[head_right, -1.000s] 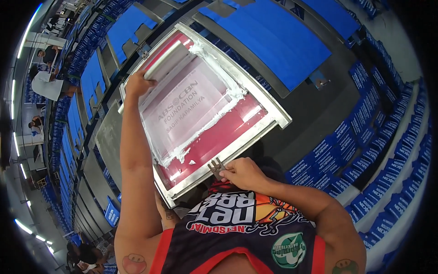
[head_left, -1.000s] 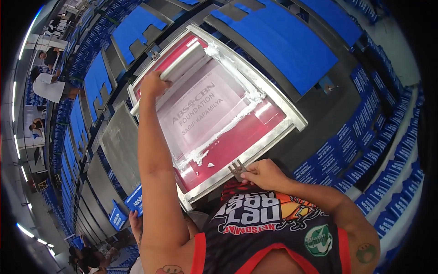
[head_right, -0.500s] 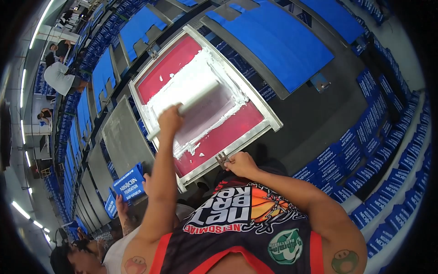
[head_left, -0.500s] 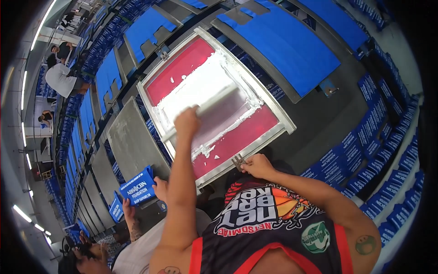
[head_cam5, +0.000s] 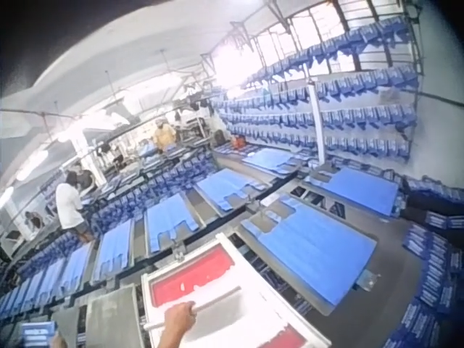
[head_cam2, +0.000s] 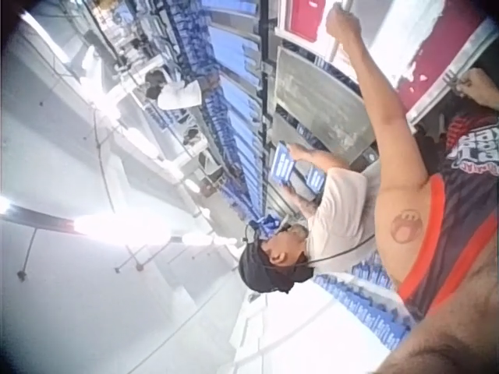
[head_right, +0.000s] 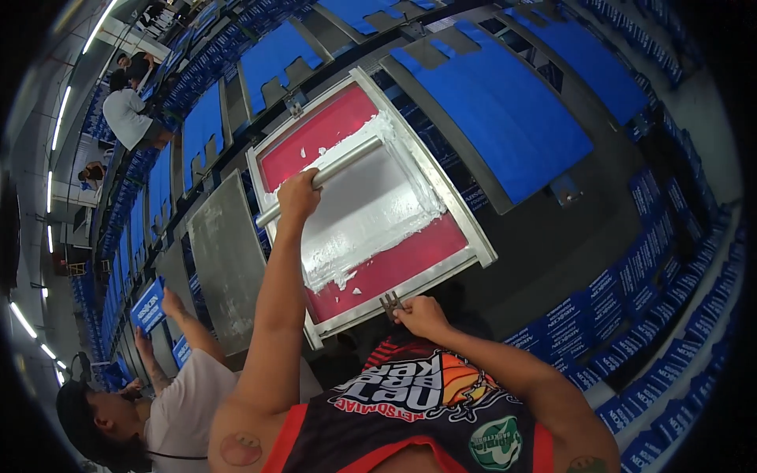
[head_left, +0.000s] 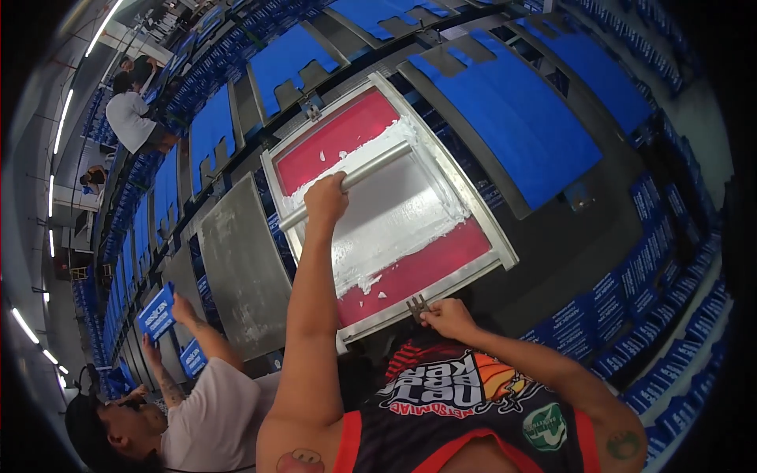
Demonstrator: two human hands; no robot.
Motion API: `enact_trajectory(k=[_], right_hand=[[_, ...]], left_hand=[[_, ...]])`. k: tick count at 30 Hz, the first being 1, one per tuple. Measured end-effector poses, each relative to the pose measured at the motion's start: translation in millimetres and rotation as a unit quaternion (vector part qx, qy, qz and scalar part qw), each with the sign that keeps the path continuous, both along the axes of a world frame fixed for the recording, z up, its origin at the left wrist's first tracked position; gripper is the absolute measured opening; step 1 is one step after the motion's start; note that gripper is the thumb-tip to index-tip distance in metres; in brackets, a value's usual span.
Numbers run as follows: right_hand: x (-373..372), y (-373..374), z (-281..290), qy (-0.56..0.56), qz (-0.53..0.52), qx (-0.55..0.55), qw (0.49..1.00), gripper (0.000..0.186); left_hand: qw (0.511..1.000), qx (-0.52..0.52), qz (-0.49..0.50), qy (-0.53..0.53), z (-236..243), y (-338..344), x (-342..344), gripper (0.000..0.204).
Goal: Printing a logo onto blue fabric bags using a screen printing frame and squeegee.
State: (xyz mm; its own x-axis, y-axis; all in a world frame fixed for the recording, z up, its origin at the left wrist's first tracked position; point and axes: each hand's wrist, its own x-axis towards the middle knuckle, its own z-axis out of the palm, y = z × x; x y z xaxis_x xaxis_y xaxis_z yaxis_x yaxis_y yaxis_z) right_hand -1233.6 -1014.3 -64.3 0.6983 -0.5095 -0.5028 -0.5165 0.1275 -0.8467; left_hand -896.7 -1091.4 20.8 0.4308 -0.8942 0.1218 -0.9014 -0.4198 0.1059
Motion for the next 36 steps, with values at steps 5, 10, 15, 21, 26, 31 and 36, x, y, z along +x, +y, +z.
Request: enact_trajectory(k=[5, 10, 15, 21, 26, 31, 36], right_hand=[[2, -20, 26, 0.064, 0.093, -0.073, 0.991, 0.03], [13, -58, 58, 0.233, 0.282, -0.221, 0.904, 0.045], [9, -146, 101, 0.084, -0.006, -0.268, 0.96, 0.049], [-20, -205, -17, 0.152, -0.17, -0.223, 0.948, 0.059], [-26, -198, 21, 0.127, -0.21, -0.108, 0.963, 0.062], [-82, -240, 48, 0.103, -0.225, -0.095, 0.964, 0.062], [-190, -366, 29, 0.03, -0.262, -0.131, 0.956, 0.06]], left_hand=[[0.993, -0.109, -0.025, -0.038, -86, 28, -33, 0.029], [0.987, 0.117, 0.044, 0.102, 22, 23, -35, 0.032], [0.884, -0.032, 0.145, 0.443, 9, 97, 94, 0.041], [0.63, -0.249, 0.305, 0.669, -61, 163, 115, 0.043], [0.613, -0.266, 0.293, 0.684, -37, 149, 71, 0.041], [0.675, -0.285, 0.219, 0.645, 3, 88, 21, 0.041], [0.658, -0.279, 0.197, 0.671, -13, -62, -68, 0.04]])
